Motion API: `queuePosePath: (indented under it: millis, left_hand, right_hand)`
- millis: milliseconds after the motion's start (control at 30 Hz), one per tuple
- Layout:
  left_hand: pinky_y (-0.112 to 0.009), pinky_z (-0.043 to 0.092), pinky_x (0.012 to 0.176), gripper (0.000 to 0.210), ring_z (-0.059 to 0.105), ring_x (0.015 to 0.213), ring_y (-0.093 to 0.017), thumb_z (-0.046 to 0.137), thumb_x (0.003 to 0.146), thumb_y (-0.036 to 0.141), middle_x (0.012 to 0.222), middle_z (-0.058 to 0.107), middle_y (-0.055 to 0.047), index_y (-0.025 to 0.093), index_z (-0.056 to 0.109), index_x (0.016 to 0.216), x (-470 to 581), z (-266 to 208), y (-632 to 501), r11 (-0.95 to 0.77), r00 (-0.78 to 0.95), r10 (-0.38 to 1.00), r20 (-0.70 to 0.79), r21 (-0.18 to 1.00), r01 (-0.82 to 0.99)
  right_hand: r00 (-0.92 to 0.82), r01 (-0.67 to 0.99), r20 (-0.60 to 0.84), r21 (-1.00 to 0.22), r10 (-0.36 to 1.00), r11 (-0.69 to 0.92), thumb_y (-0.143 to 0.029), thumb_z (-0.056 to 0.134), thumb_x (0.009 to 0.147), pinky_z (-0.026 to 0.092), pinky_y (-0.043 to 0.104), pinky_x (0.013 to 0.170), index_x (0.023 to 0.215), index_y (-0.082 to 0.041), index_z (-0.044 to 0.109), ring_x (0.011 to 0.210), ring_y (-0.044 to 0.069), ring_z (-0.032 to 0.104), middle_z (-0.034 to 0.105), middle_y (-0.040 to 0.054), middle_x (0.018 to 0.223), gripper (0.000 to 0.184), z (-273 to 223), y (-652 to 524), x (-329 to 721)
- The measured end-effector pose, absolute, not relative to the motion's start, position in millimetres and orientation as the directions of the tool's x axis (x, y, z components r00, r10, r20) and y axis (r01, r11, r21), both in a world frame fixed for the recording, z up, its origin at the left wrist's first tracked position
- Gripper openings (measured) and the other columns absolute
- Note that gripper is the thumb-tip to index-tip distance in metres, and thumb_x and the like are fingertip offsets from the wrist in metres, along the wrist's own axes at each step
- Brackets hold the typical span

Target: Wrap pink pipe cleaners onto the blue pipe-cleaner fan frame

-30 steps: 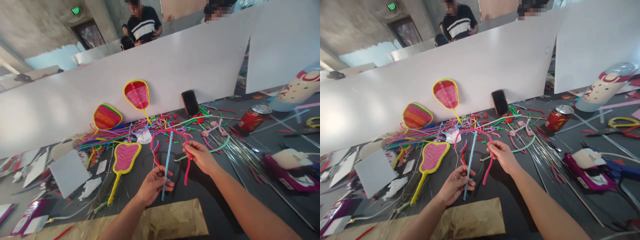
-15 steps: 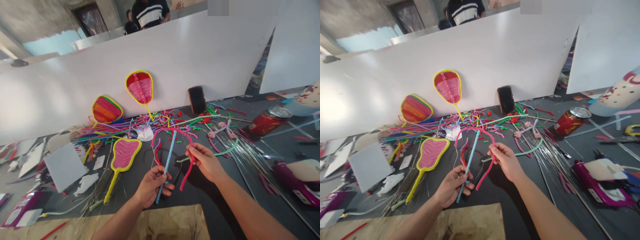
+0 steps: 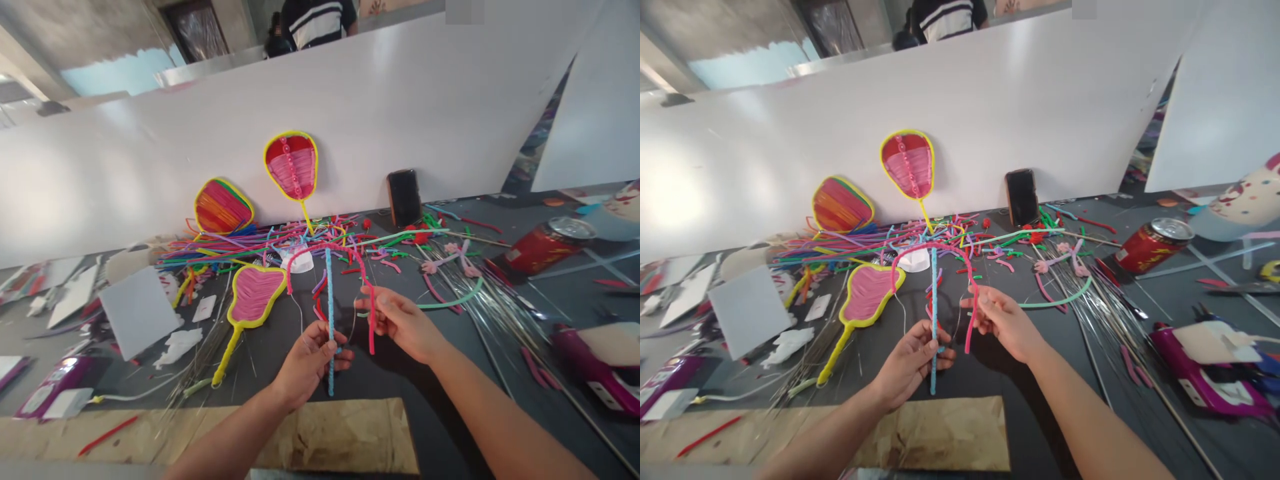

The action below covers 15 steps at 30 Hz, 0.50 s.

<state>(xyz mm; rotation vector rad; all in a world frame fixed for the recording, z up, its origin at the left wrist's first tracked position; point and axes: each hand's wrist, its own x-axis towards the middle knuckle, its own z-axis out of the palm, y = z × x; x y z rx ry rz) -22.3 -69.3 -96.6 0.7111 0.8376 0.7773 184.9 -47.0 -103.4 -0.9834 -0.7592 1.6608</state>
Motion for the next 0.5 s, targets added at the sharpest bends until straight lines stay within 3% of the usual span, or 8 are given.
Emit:
queuePosePath:
  millis: [233, 367, 433, 500]
  left_hand:
    - [-0.031, 0.053, 0.077, 0.030, 0.067, 0.085, -0.018, 0.076, 0.071, 0.028, 0.092, 0.060, -0.003, 0.017, 0.057, 0.091, -23, -97, -73, 0.496, 0.573, 0.762, -0.301, 0.841, -0.217]
    - [-0.029, 0.052, 0.076, 0.045, 0.067, 0.084, -0.017, 0.079, 0.067, 0.029, 0.102, 0.058, -0.003, 0.022, 0.055, 0.105, -32, -92, -67, 0.512, 0.632, 0.693, -0.346, 0.853, -0.095]
    - [-0.026, 0.050, 0.075, 0.053, 0.066, 0.085, -0.015, 0.081, 0.064, 0.026, 0.104, 0.059, -0.005, 0.022, 0.055, 0.111, -46, -87, -61, 0.540, 0.715, 0.570, -0.404, 0.841, 0.045]
    - [-0.022, 0.048, 0.067, 0.056, 0.065, 0.080, -0.015, 0.083, 0.060, 0.024, 0.095, 0.063, -0.007, 0.017, 0.059, 0.110, -64, -80, -54, 0.545, 0.814, 0.311, -0.491, 0.794, 0.270]
  right_hand:
    - [-0.162, -0.436, -0.232, -0.855, 0.959, -0.281, -0.045, 0.069, 0.075, 0.031, 0.023, 0.045, 0.098, -0.021, 0.064, 0.051, 0.008, 0.044, 0.065, 0.0037, 0.084, 0.034, -97, -52, 179]
    - [-0.127, -0.445, -0.273, -0.844, 0.954, -0.301, -0.047, 0.069, 0.074, 0.029, 0.022, 0.043, 0.089, -0.021, 0.065, 0.050, 0.007, 0.042, 0.060, 0.0002, 0.075, 0.031, -100, -50, 182]
    - [-0.129, -0.410, -0.307, -0.849, 0.943, -0.333, -0.045, 0.072, 0.071, 0.027, 0.021, 0.043, 0.080, -0.019, 0.065, 0.049, 0.006, 0.040, 0.057, -0.0012, 0.069, 0.028, -100, -50, 184]
    - [-0.146, -0.345, -0.351, -0.858, 0.925, -0.380, -0.039, 0.077, 0.067, 0.026, 0.019, 0.042, 0.069, -0.017, 0.062, 0.047, 0.005, 0.039, 0.054, -0.0025, 0.062, 0.027, -100, -50, 187]
